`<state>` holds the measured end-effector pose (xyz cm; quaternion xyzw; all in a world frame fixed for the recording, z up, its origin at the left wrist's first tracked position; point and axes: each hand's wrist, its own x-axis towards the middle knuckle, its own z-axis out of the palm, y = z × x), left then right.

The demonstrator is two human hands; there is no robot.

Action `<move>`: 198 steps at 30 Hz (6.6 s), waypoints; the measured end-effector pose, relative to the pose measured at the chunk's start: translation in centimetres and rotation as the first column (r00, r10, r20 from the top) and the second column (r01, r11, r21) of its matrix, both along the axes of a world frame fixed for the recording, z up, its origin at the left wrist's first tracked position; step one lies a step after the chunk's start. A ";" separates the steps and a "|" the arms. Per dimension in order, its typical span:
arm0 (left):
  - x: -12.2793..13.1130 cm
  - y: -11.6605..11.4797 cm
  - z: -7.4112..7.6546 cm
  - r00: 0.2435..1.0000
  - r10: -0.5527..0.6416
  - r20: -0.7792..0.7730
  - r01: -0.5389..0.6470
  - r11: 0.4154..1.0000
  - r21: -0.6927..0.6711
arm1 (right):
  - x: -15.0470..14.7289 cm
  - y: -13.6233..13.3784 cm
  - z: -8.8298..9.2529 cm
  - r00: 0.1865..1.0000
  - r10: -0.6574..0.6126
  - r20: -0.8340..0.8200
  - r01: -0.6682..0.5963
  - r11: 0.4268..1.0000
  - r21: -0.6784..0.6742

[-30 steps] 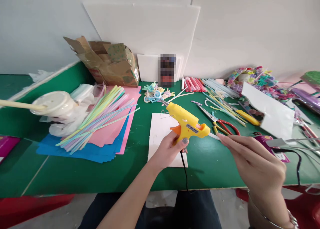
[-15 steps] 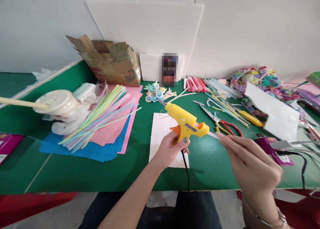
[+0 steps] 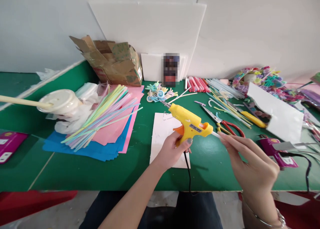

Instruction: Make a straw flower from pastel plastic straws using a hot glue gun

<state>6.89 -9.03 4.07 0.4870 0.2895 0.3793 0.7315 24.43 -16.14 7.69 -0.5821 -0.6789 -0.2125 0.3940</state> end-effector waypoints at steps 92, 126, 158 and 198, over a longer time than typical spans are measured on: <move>0.8 0.4 -0.3 0.925 0.314 -0.214 -0.298 0.949 0.104 | 12.4 6.4 -8.2 0.977 -0.213 0.006 0.172 0.775 -0.608; -5.9 1.8 -1.1 0.013 0.248 -0.969 0.405 0.885 0.231 | 11.8 -8.0 -9.4 0.905 -0.425 -0.022 0.374 0.819 -0.435; -1.5 4.0 -3.8 0.622 0.517 -0.589 0.058 0.720 0.692 | -1.9 10.4 -6.9 0.756 -0.074 -0.650 -0.508 0.559 -0.655; -1.0 2.5 -3.9 0.628 0.501 -0.595 0.013 0.758 0.652 | -2.1 10.4 -6.9 0.750 -0.064 -0.658 -0.522 0.555 -0.648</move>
